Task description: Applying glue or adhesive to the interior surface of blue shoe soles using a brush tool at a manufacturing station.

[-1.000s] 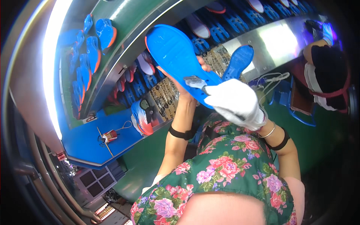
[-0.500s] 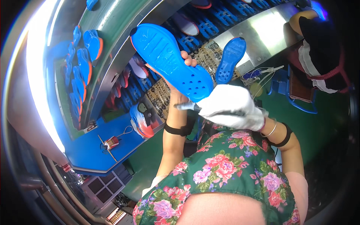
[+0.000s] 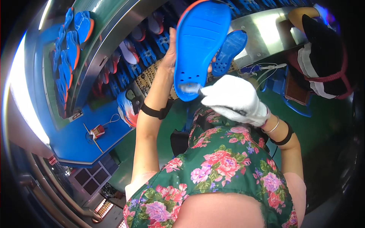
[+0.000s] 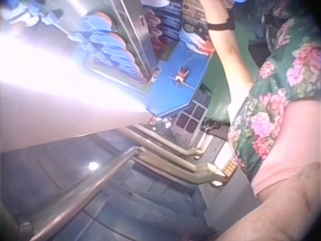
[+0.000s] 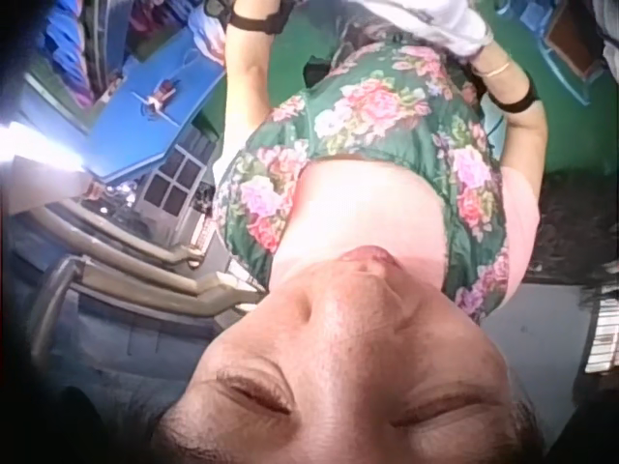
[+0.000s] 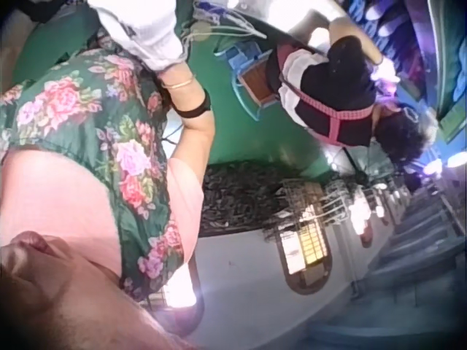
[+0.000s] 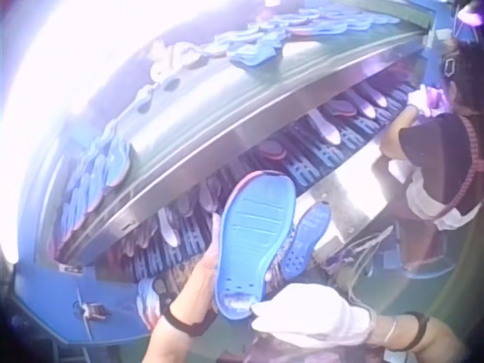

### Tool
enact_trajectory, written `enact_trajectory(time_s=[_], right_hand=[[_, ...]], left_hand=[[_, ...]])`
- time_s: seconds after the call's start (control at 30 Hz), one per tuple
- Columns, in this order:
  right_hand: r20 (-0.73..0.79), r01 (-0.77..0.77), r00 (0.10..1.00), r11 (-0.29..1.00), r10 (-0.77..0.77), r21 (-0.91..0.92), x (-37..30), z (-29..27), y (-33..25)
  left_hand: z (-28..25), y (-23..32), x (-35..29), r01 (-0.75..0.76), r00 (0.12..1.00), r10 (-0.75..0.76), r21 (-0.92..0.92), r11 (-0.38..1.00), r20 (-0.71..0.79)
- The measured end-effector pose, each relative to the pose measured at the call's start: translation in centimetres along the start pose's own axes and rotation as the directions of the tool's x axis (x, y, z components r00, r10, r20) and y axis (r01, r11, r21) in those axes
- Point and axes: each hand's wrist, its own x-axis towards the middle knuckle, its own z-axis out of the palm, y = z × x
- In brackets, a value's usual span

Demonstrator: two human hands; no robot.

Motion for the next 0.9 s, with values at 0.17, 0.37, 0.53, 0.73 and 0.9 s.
enact_trajectory(time_s=[0.17, 0.37, 0.53, 0.73, 0.9], right_hand=[[0.016, 0.126, 0.992, 0.958, -0.126, -0.256, -1.8, 2.0, 0.1], [-0.026, -0.005, 1.000, 0.994, 0.003, -0.105, 0.4, -0.6, 0.6], [0.065, -0.388, 0.918, 0.848, 0.392, 0.360, -0.2, -0.5, 0.6], [-0.382, -0.458, 0.732, 0.823, 0.564, 0.336, 1.0, -3.1, 1.3], [-0.353, -0.319, 0.896, 0.944, 0.270, -0.088, 1.7, -4.7, 2.0]], left_hand=[[1.4, 0.4, 1.0, 0.169, 0.951, -0.055, 0.362, 0.917, -0.305], [1.0, 1.1, 0.7, 0.298, 0.919, -0.086, 0.532, 0.793, -0.385], [-0.9, 0.0, 0.2, 0.158, 0.965, -0.070, 0.351, 0.923, -0.251], [-1.2, -4.9, 0.7, -0.151, 0.928, 0.112, -0.084, 0.985, -0.356], [2.4, -7.6, 1.8, -0.312, 0.879, 0.344, 0.147, 0.939, -0.330]])
